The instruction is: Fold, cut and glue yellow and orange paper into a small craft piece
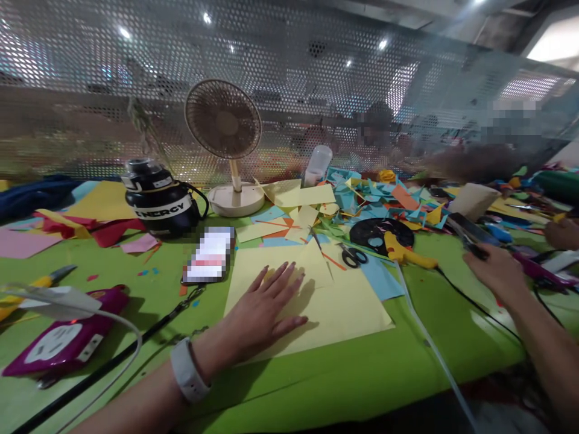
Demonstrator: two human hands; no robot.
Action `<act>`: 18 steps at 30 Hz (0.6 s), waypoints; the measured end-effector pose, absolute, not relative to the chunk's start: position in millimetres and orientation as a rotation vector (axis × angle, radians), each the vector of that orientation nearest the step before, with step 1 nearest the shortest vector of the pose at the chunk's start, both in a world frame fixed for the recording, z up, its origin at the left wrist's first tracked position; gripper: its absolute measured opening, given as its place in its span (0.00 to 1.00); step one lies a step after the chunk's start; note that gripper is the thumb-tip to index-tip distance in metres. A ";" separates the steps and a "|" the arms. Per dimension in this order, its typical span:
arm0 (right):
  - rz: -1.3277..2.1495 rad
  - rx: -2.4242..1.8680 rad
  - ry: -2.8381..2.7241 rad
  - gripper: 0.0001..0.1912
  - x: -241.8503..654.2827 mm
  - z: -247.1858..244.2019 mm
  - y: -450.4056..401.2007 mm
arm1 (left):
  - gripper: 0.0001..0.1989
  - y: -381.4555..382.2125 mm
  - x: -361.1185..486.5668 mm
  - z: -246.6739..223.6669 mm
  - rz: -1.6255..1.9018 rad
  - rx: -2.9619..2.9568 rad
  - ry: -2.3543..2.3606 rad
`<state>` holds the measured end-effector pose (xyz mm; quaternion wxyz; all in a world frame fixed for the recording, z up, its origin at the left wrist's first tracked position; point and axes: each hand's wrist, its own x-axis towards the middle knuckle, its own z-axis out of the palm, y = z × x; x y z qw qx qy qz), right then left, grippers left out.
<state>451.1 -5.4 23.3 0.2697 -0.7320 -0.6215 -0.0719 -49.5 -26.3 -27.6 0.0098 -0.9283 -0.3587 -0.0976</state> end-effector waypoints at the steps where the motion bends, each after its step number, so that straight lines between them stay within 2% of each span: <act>1: -0.211 -2.077 -1.534 0.11 441.9 27.6 -6.6 | 0.35 -26.5 -49.5 -28.2 -0.301 -2.902 -1.118; 4: 0.001 -1.978 -1.639 0.21 394.9 33.4 -5.3 | 0.36 -26.7 -49.9 -28.5 -0.260 -2.918 -1.115; 7: 0.157 -1.797 -1.976 0.25 336.6 28.8 1.7 | 0.37 -26.8 -50.9 -28.8 -0.232 -2.925 -1.095; 12: 0.278 -1.619 -2.402 0.26 274.5 22.2 11.8 | 0.38 -26.7 -54.2 -32.9 -0.244 -2.920 -1.047; 18: 0.143 -1.782 -2.474 0.26 256.8 21.0 12.8 | 0.38 -27.4 -53.3 -30.1 -0.206 -2.961 -1.051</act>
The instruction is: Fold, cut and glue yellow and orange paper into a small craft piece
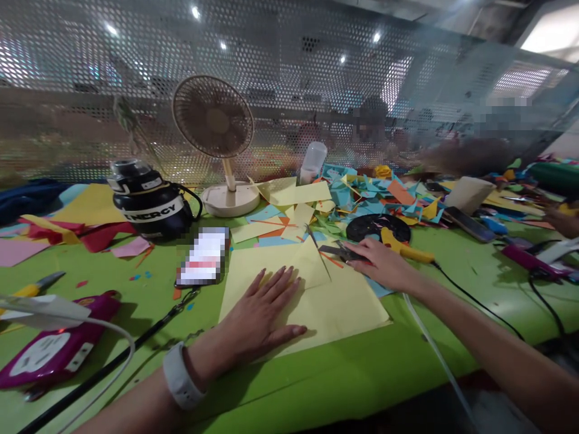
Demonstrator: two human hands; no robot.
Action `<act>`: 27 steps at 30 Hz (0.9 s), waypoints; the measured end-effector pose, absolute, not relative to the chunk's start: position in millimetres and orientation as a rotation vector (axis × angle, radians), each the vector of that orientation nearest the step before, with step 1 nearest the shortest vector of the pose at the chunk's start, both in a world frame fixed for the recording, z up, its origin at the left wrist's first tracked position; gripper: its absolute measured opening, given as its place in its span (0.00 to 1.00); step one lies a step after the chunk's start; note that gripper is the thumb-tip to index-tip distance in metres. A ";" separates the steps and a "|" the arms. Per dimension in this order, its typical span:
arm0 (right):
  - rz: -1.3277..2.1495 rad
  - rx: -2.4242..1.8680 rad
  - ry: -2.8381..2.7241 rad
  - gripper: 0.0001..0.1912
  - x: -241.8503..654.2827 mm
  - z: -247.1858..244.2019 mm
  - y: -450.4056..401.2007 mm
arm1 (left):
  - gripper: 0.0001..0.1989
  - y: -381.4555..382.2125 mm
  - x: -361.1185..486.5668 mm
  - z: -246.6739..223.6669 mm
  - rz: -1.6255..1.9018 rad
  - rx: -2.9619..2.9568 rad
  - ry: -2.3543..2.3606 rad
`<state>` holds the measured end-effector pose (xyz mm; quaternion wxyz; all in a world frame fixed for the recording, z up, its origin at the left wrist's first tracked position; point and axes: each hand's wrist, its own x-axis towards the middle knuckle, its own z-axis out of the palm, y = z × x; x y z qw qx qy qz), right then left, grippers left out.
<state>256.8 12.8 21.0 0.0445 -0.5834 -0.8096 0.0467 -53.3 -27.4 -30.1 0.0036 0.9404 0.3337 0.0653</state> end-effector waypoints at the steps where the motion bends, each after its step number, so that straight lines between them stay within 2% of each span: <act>1: 0.100 -1.810 -2.470 0.25 255.0 19.8 12.4 | 0.38 -27.5 -52.7 -28.8 0.192 2.939 1.051; 10: -0.362 -1.793 -2.461 0.20 242.7 5.4 8.8 | 0.36 -29.1 -52.2 -26.5 0.198 2.937 1.067; 15: -0.333 -1.721 -2.528 0.17 241.2 4.3 6.9 | 0.36 -29.7 -51.8 -23.6 0.155 2.913 1.075; 27: -0.175 -1.594 -2.610 0.18 251.4 8.9 -4.6 | 0.37 -28.8 -52.0 -25.0 0.128 2.905 1.060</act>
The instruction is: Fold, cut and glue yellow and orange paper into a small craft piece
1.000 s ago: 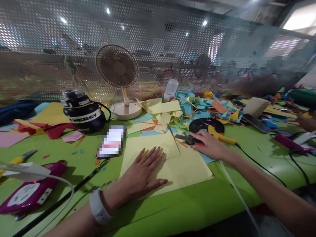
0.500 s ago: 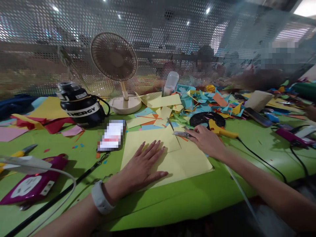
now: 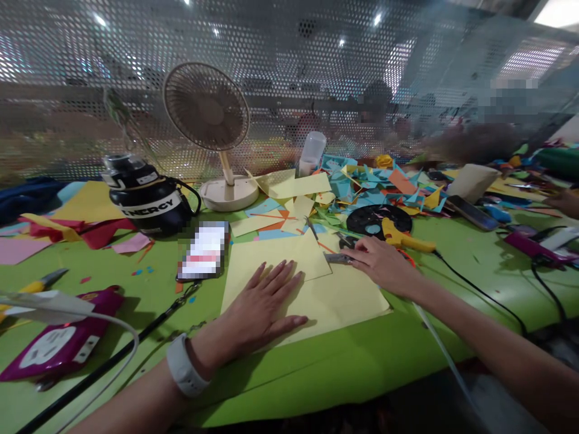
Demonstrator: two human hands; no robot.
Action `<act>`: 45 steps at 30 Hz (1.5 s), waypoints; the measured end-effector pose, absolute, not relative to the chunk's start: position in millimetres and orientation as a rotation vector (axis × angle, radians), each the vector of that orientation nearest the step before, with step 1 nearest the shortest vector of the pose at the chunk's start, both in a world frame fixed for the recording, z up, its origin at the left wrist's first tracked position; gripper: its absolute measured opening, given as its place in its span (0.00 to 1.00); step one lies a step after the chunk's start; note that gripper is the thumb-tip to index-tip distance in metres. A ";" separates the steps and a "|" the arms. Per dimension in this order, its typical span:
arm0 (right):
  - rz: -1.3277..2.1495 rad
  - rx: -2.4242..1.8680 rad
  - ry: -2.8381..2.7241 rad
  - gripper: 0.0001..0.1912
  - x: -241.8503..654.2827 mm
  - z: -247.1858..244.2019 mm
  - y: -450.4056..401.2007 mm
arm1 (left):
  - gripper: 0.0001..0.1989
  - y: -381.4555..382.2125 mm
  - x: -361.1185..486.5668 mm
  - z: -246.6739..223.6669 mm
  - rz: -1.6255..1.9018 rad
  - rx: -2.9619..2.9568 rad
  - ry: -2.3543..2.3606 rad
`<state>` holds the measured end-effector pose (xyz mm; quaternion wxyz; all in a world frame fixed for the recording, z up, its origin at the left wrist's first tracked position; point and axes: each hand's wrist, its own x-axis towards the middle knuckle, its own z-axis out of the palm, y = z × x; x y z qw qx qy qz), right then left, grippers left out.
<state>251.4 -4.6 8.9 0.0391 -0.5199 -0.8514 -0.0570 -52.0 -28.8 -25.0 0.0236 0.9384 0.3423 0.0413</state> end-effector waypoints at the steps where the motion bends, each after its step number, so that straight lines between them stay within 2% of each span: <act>1: -0.174 -1.567 -2.623 0.18 252.4 8.8 -6.7 | 0.37 -28.7 -51.9 -24.9 0.121 2.899 1.058; 7: -0.190 -1.381 -2.605 0.16 256.3 -0.4 -17.1 | 0.37 -28.5 -53.7 -21.4 0.113 2.865 1.030; 22: 0.090 -1.418 -2.549 0.17 247.4 -0.8 -22.6 | 0.41 -30.6 -56.5 -17.3 0.102 2.795 0.899; 35: 0.148 -1.406 -2.548 0.16 247.4 0.7 -25.7 | 0.42 -31.3 -56.5 -16.6 0.124 2.782 0.898; 45: 0.162 -1.371 -2.503 0.09 229.4 0.7 -22.0 | 0.42 -32.8 -56.9 -15.0 0.141 2.747 0.900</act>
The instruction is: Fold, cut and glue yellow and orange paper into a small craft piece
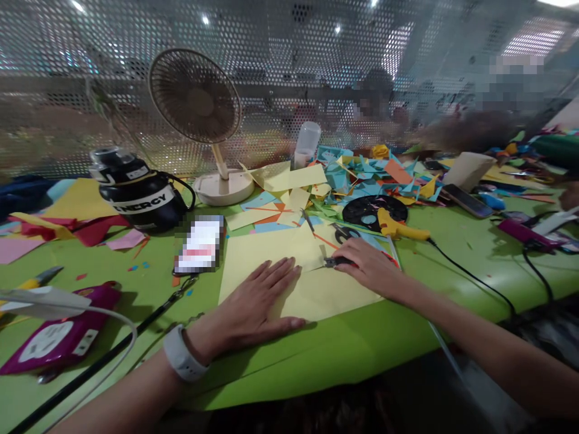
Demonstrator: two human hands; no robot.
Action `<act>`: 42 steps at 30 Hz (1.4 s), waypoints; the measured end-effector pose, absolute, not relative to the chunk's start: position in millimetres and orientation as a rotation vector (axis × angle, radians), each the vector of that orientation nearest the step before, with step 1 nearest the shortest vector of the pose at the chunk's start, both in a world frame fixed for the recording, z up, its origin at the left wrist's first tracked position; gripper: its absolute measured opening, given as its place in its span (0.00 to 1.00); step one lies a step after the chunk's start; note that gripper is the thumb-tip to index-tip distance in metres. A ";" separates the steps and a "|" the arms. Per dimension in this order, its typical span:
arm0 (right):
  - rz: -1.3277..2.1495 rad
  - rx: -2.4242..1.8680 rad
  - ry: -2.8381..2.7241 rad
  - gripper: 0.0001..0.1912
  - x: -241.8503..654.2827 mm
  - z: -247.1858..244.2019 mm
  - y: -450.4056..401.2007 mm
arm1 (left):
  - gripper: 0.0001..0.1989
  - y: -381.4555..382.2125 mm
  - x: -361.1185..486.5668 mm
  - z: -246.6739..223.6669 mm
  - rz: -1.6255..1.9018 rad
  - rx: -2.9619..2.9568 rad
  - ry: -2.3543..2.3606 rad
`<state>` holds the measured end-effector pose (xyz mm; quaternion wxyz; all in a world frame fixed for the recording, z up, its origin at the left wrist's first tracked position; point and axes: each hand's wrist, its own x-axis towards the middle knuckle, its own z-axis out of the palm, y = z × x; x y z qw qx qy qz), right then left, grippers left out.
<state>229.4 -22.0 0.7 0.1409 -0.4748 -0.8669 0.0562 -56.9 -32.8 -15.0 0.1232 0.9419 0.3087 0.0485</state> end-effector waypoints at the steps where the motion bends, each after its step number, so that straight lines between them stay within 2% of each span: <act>1: 0.169 -1.360 -2.501 0.09 230.9 0.1 -22.6 | 0.42 -32.5 -57.0 -15.7 0.147 2.750 0.898; 14: 0.218 -1.296 -2.491 0.10 228.3 0.5 -22.9 | 0.45 -32.4 -57.0 -16.8 0.152 2.751 0.905; 42: 0.234 -1.271 -2.480 0.10 206.6 0.3 -25.0 | 0.46 -32.3 -56.5 -17.2 0.127 2.771 0.903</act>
